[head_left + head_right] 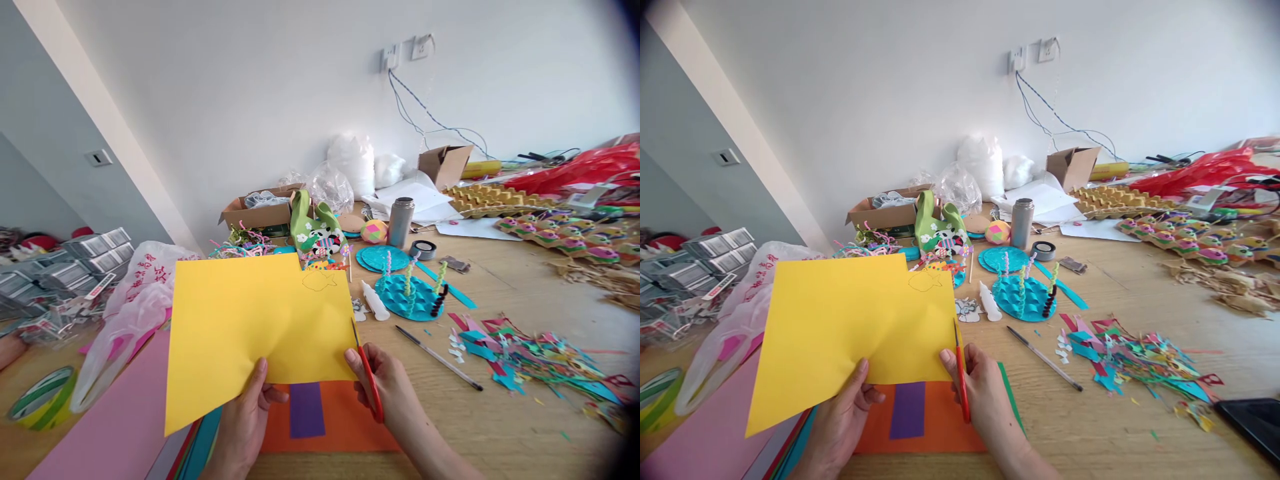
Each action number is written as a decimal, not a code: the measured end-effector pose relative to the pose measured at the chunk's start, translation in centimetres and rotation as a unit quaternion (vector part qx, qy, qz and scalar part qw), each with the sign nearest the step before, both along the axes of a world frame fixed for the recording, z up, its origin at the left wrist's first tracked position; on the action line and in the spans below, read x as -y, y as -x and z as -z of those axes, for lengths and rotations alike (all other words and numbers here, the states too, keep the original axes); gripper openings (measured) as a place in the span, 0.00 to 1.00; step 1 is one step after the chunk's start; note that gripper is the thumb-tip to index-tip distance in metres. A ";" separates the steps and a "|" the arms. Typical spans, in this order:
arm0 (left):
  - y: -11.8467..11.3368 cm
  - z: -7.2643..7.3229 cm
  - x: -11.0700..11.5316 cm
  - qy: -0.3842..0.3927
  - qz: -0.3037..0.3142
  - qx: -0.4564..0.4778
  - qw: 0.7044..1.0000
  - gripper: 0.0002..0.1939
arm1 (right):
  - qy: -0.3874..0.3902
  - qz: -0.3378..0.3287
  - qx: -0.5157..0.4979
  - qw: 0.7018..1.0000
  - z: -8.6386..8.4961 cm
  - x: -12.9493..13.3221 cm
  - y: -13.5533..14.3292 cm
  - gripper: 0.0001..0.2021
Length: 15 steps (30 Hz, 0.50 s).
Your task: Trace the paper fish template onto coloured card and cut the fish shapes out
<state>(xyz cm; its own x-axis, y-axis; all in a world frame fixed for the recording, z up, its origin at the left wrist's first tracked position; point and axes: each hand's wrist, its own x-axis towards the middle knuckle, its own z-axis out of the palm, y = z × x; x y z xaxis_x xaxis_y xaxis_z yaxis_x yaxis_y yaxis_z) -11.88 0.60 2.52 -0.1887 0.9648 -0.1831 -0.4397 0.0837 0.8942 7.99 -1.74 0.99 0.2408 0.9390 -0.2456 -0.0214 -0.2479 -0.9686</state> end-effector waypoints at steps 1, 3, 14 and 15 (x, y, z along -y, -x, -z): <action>0.0 0.0 0.0 0.000 0.001 0.000 1.000 0.30 | -0.003 0.002 0.001 1.000 0.1 0.0 0.0 0.26; 0.1 0.1 0.0 -0.001 0.004 -0.002 1.000 0.30 | -0.007 0.007 0.006 1.000 0.2 0.0 -0.1 0.26; 0.0 0.0 0.0 0.003 0.000 -0.003 1.000 0.32 | -0.015 0.009 0.003 1.000 0.6 -0.1 -0.2 0.26; 0.0 -0.1 0.0 0.003 -0.001 -0.005 1.000 0.32 | -0.015 0.009 0.002 1.000 0.6 -0.1 -0.2 0.26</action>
